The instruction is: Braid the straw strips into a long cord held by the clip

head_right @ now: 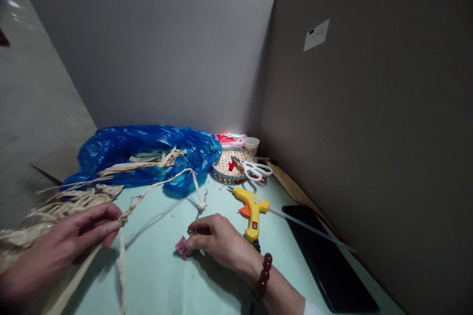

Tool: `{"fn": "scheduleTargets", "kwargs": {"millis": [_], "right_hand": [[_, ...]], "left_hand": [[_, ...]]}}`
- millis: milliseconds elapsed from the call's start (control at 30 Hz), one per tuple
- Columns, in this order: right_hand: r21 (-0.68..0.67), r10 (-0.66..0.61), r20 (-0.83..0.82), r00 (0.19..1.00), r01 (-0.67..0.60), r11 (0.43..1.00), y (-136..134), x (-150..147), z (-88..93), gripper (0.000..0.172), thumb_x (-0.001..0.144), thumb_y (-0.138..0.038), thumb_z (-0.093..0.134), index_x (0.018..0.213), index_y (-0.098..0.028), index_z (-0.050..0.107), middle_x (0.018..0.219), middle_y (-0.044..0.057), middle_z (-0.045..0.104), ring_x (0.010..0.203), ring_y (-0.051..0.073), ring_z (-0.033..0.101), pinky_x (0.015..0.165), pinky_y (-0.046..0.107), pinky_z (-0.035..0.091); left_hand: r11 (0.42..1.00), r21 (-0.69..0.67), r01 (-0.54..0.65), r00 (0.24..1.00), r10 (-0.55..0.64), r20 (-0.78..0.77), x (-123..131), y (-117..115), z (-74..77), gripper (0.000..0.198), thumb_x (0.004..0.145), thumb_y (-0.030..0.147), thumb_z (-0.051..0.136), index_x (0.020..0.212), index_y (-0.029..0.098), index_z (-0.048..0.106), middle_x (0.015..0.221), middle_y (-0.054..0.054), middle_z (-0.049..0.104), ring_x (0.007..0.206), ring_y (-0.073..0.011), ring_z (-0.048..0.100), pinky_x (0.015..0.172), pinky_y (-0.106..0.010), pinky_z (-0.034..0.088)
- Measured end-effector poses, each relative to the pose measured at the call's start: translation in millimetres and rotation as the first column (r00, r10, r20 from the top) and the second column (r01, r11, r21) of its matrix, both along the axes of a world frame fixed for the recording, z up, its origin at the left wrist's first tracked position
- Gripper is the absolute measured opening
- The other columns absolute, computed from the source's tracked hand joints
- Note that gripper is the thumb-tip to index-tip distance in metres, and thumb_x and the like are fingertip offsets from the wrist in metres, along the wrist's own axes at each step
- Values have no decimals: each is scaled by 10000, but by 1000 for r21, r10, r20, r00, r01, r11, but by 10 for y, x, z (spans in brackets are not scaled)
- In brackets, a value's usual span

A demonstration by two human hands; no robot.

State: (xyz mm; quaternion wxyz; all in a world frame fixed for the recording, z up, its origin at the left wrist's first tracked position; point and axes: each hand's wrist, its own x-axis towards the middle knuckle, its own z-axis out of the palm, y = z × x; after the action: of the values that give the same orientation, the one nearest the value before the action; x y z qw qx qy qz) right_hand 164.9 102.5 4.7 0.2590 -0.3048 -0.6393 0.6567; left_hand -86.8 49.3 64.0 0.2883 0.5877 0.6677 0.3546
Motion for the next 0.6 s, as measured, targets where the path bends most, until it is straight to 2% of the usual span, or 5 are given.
{"fn": "scheduleTargets", "kwargs": {"millis": [133,267,500,600], "right_hand": [[3,-10,46,999,10,1000,9,19,3,254,689,-380,764,766,-146,702,813,63,725,802,224,663,726,284,472],[20,-53,91,994,52,998,29,27,8,280,635,-358,810,786,-149,702,757,46,705,748,207,648,671,272,467],[53,-156,-15,988,157,986,112,12,12,222,725,-344,748,818,-153,684,873,54,713,838,203,646,764,292,465],[61,-202,-46,978,204,977,124,4,-31,226,746,-348,732,860,-164,668,854,49,712,832,208,655,754,302,470]], "left_hand": [[989,-67,131,989,-126,81,66,115,-199,288,773,485,567,694,209,542,536,63,506,512,-112,390,509,-216,292],[967,-132,217,970,-198,141,184,188,-368,234,833,409,534,724,202,532,550,70,510,511,-105,381,519,-223,270],[939,-198,281,953,-250,168,382,243,-490,206,835,362,523,709,199,523,534,55,532,565,-140,453,583,-251,309],[932,-203,301,949,-270,165,424,257,-530,201,842,348,515,700,206,522,532,55,533,569,-146,455,588,-258,309]]}}
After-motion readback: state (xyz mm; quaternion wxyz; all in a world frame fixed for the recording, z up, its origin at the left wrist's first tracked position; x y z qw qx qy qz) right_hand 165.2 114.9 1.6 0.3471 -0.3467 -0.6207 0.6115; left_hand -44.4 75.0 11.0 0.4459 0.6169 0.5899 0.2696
